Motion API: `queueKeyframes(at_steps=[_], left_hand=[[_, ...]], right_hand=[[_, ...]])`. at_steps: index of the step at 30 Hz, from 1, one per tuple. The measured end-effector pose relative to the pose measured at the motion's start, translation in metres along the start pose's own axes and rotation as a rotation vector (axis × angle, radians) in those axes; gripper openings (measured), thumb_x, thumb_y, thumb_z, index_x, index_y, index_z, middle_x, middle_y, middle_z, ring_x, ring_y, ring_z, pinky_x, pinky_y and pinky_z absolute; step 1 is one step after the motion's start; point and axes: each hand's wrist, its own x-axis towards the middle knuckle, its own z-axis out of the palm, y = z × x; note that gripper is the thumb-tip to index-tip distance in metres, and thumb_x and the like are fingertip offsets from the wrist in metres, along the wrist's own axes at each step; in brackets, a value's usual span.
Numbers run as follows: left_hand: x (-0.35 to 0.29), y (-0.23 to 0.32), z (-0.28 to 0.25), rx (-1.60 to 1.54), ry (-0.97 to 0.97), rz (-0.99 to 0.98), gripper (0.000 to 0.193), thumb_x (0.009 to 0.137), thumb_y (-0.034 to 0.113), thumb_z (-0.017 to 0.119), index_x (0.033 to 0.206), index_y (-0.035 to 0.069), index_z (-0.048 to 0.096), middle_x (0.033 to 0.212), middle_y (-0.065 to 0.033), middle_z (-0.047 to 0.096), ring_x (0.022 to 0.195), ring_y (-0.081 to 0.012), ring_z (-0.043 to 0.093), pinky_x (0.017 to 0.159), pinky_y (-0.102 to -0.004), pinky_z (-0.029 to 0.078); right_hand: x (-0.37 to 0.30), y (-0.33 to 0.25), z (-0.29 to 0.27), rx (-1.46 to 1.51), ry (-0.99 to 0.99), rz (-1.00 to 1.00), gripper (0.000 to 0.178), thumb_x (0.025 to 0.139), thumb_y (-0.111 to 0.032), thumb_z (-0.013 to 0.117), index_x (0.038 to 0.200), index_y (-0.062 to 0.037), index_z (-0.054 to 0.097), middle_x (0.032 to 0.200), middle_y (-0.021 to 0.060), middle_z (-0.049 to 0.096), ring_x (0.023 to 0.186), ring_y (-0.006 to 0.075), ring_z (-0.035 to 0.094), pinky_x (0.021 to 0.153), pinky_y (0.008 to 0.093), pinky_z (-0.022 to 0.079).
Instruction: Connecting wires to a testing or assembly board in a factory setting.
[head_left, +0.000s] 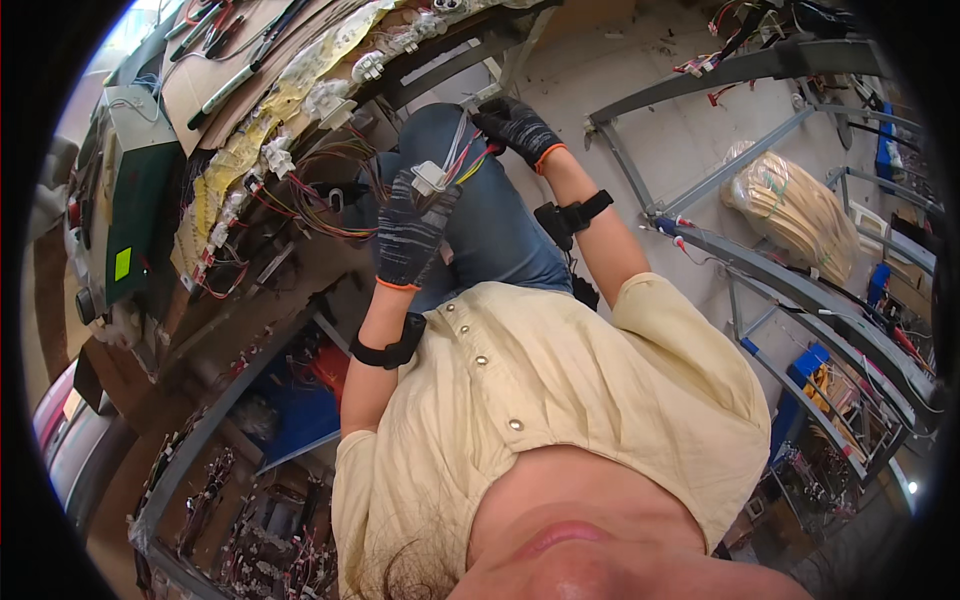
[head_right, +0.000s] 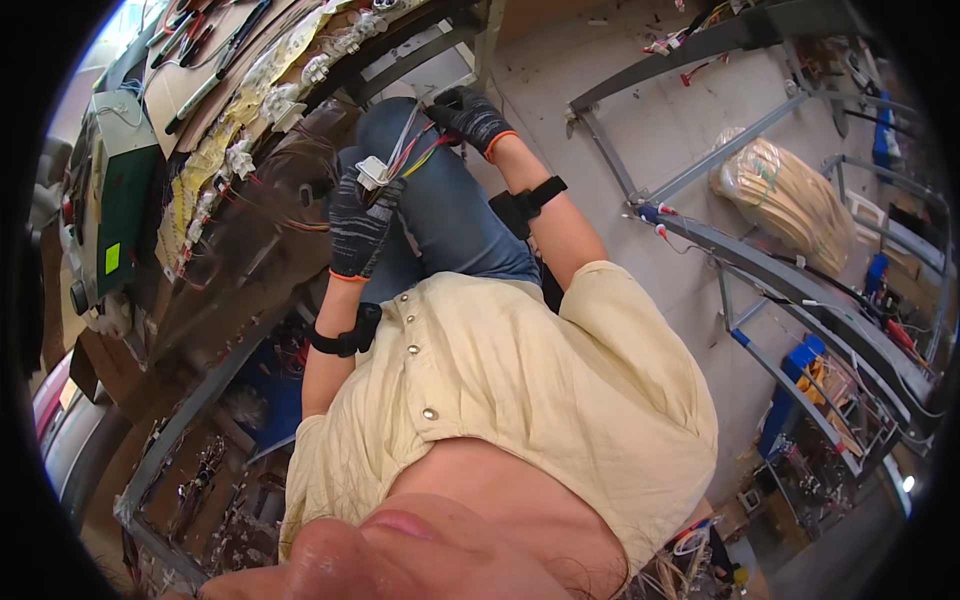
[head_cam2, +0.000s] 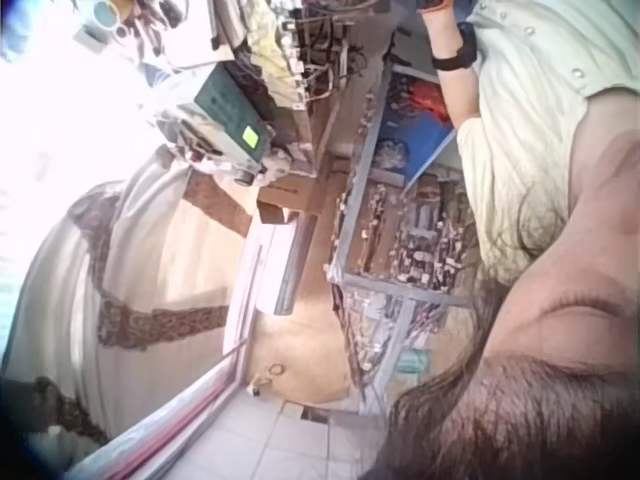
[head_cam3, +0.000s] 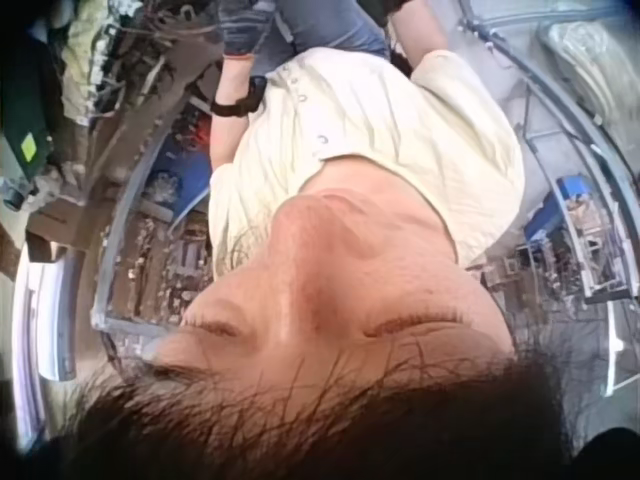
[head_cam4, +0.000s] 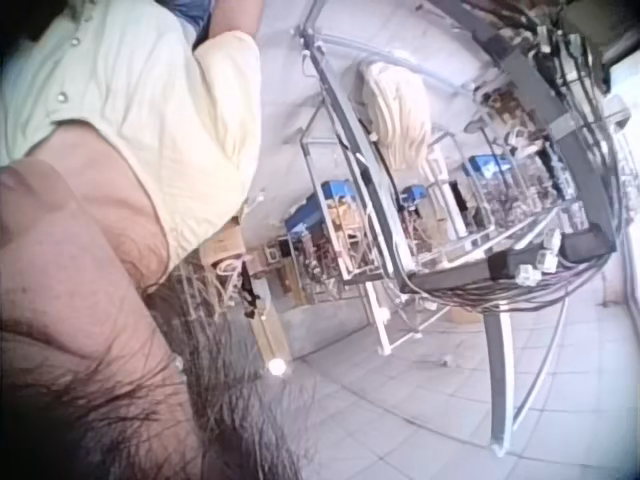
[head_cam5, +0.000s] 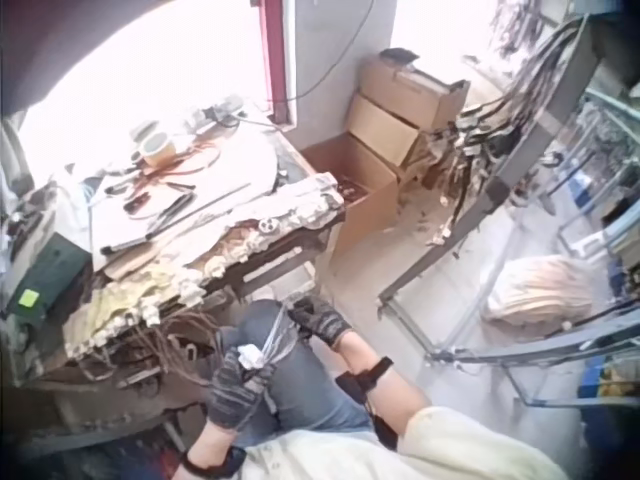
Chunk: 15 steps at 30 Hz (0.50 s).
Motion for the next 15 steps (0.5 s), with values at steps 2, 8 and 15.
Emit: queueKeyframes(at_steps=[2,8,15], left_hand=[[0.0,0.013,-0.002,0.022,0.05,0.044,0.032,0.081,0.016,0.068,0.106,0.001,0.055,0.094,-0.0155,0.064,0.084,-0.0291,0.063,0.074,-0.036,0.049],[0.004,0.0,-0.015,0.299,0.019,0.355,0.026,0.086,0.016,0.058,0.105,-0.001,0.057,0.095,-0.0192,0.062,0.087,-0.0357,0.06,0.077,-0.0409,0.048],[0.011,0.006,-0.012,0.095,0.106,0.319,0.028,0.092,0.019,0.047,0.108,-0.002,0.059,0.099,-0.0134,0.063,0.09,-0.0245,0.06,0.081,-0.0322,0.046]], right_hand=[[0.003,0.001,0.006,0.035,-0.056,0.021,0.044,0.08,-0.036,0.069,0.105,0.0004,0.062,0.083,0.0115,0.066,0.062,0.0161,0.062,0.059,0.0289,0.051],[0.015,-0.007,0.016,-0.137,0.097,-0.032,0.04,0.085,-0.028,0.064,0.111,0.0007,0.056,0.088,0.0094,0.065,0.077,0.0154,0.062,0.069,0.028,0.051],[-0.022,-0.075,0.016,0.756,-0.029,-0.306,0.037,0.087,-0.01,0.059,0.122,-0.0024,0.05,0.107,0.0143,0.062,0.091,0.0211,0.063,0.083,0.0271,0.05]])
